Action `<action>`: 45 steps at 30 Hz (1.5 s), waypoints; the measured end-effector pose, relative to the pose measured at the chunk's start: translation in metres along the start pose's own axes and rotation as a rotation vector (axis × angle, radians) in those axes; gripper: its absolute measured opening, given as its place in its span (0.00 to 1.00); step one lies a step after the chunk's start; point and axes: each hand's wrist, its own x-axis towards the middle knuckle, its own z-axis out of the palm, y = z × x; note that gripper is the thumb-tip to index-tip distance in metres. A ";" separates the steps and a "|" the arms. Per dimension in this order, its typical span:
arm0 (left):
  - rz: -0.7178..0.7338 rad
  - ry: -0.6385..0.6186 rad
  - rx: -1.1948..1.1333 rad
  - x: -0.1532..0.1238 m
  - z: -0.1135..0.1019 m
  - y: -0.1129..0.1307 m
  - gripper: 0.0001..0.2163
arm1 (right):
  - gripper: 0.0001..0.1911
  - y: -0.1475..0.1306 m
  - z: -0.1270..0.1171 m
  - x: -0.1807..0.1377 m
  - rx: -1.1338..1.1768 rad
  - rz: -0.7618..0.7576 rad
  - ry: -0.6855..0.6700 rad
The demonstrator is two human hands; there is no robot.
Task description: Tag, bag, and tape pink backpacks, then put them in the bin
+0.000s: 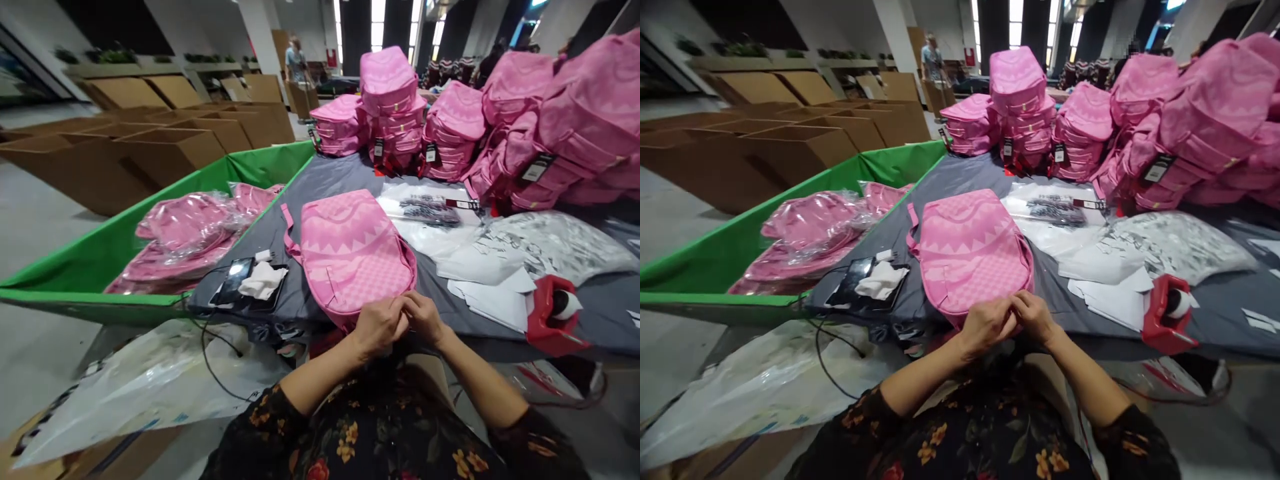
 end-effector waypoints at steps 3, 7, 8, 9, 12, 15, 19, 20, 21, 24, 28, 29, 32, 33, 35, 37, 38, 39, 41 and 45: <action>0.062 0.069 0.228 -0.005 -0.007 -0.016 0.12 | 0.09 -0.018 0.020 -0.011 0.101 0.268 0.226; 0.160 -0.068 0.416 -0.018 -0.005 -0.052 0.12 | 0.06 -0.021 0.016 -0.022 0.280 0.612 0.409; 0.222 -0.077 0.422 -0.025 -0.002 -0.055 0.13 | 0.07 -0.013 0.011 -0.024 0.290 0.674 0.441; 0.279 -0.058 0.420 -0.032 0.000 -0.055 0.15 | 0.09 -0.001 0.006 -0.024 0.290 0.726 0.465; 0.393 0.090 0.379 -0.058 0.005 -0.041 0.17 | 0.14 0.050 -0.003 -0.008 0.281 0.809 0.496; 0.438 0.153 0.324 -0.072 0.003 -0.026 0.17 | 0.18 0.101 0.008 0.032 0.323 0.844 0.499; 0.417 0.225 0.290 -0.050 -0.007 -0.032 0.16 | 0.17 0.140 0.038 0.082 0.464 0.969 0.324; 0.386 0.273 0.283 -0.041 -0.008 -0.036 0.16 | 0.15 0.143 0.043 0.084 0.451 0.978 0.283; 0.349 0.329 0.261 -0.034 -0.008 -0.040 0.17 | 0.13 0.142 0.046 0.080 0.415 0.971 0.257; 0.327 0.426 0.109 -0.027 0.002 -0.044 0.22 | 0.10 0.113 0.042 0.035 0.241 0.858 0.246; 0.295 0.192 0.035 -0.035 0.026 -0.026 0.15 | 0.12 0.039 0.036 -0.055 0.109 0.688 0.165; 0.234 0.071 0.056 -0.032 0.032 -0.019 0.13 | 0.15 0.024 0.039 -0.070 0.099 0.670 0.138; 0.042 -0.301 0.100 -0.011 0.041 0.002 0.13 | 0.21 0.005 0.055 -0.084 0.064 0.679 0.098; -0.016 -0.396 0.103 -0.002 0.041 0.007 0.14 | 0.19 0.008 0.059 -0.081 0.045 0.706 0.100; -0.113 -0.506 0.094 0.015 0.037 0.013 0.14 | 0.13 0.021 0.063 -0.071 0.012 0.754 0.097; -0.166 -0.526 0.028 0.026 0.030 0.012 0.13 | 0.12 0.035 0.058 -0.063 -0.002 0.752 0.046; -0.170 -0.509 -0.037 0.030 0.026 0.008 0.13 | 0.12 0.039 0.054 -0.062 0.001 0.738 0.001; -0.159 -0.475 -0.115 0.033 0.022 0.004 0.12 | 0.11 0.041 0.049 -0.063 0.014 0.734 -0.048; -0.124 -0.388 -0.264 0.042 0.016 -0.003 0.11 | 0.11 0.032 0.045 -0.069 0.052 0.757 -0.131; -0.100 -0.328 -0.330 0.070 0.021 0.005 0.13 | 0.08 -0.024 0.067 -0.077 0.308 0.759 -0.107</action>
